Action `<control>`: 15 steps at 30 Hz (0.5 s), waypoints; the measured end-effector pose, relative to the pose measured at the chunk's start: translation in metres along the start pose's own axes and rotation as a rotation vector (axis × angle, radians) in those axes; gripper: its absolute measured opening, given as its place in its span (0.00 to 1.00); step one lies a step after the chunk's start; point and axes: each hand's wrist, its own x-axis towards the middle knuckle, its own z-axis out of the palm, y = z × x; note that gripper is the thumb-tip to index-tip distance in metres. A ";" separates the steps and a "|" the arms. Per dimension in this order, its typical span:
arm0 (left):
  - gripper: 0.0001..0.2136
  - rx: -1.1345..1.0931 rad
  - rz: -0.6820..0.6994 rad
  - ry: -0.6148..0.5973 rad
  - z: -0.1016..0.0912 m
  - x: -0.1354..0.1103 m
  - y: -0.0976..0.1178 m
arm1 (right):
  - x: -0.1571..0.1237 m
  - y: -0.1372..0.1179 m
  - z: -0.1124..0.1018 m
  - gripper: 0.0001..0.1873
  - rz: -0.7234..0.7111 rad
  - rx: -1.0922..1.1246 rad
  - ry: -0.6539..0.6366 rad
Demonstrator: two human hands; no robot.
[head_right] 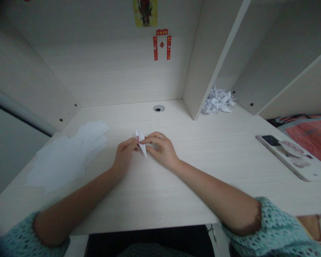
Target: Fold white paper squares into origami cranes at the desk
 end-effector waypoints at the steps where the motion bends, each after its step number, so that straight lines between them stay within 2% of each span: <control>1: 0.17 0.030 0.016 0.001 0.000 0.000 0.000 | 0.000 0.000 0.000 0.09 0.009 -0.003 0.000; 7: 0.17 0.160 0.091 -0.054 -0.002 0.000 -0.006 | 0.001 -0.001 0.000 0.03 0.101 0.024 0.030; 11: 0.16 0.184 0.083 -0.063 -0.002 0.001 -0.010 | 0.002 0.001 0.003 0.05 0.180 0.077 0.059; 15: 0.16 0.163 0.077 -0.066 -0.001 0.001 -0.010 | 0.002 0.002 0.004 0.06 0.191 0.114 0.059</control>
